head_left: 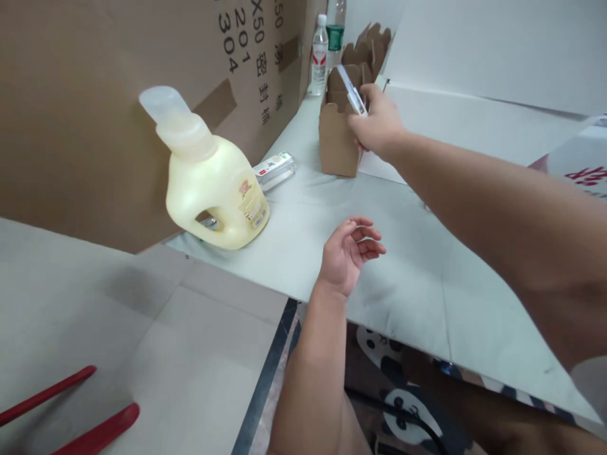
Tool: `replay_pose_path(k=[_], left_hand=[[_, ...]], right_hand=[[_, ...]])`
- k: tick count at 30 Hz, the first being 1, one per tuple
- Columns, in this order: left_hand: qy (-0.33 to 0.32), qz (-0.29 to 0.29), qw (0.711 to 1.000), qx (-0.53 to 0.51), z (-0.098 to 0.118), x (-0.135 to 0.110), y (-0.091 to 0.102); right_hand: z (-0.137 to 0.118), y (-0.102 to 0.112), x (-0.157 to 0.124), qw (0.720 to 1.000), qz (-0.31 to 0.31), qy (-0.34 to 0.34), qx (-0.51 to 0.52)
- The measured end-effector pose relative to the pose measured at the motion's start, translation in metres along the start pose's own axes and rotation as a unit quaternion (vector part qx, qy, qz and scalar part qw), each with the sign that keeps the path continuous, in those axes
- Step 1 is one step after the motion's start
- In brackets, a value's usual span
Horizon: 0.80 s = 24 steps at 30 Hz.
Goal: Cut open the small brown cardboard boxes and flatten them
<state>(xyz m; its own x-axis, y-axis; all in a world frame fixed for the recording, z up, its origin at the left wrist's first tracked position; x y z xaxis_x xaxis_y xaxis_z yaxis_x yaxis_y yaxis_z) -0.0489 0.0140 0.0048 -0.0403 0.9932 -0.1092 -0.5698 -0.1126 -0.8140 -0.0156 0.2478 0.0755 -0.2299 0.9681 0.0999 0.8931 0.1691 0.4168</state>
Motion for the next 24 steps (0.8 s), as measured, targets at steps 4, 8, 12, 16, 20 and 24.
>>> replay_pose_path(k=[4,8,12,16,20,24], left_hand=[[0.002,0.006,1.0,0.007,0.002,-0.001,0.0],[-0.067,0.089,0.994,0.023,-0.004,0.001,0.001],[-0.279,0.267,0.916,0.112,-0.006,0.003,0.012],[-0.413,0.314,0.817,0.251,-0.005,0.003,0.017],[-0.375,0.019,0.862,0.341,-0.025,0.002,-0.001],[-0.317,-0.185,0.852,0.373,-0.061,0.002,-0.024]], right_hand=[[-0.001,0.0,0.005,0.996,0.013,0.014,-0.082],[-0.001,0.019,-0.034,0.993,0.021,0.019,-0.114],[0.016,0.064,-0.107,0.996,0.062,0.03,-0.056],[0.06,0.132,-0.2,0.973,0.218,0.033,0.065],[0.101,0.18,-0.283,0.93,0.355,0.066,0.065],[0.13,0.19,-0.317,0.895,0.43,0.084,0.084]])
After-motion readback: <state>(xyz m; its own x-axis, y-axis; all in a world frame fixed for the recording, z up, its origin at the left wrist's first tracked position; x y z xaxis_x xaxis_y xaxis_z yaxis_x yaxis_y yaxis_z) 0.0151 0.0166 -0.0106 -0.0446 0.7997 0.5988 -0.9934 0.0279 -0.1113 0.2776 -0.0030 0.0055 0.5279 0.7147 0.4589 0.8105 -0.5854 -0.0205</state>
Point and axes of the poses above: each hand's wrist, its own x-axis towards the middle knuckle, its own y-axis out of the back of the hand, z = x × y, the point moved 1 cm from there along x, towards the middle knuckle, and after that the axes turned 7 degrees about -y, right-handed, at the moved point
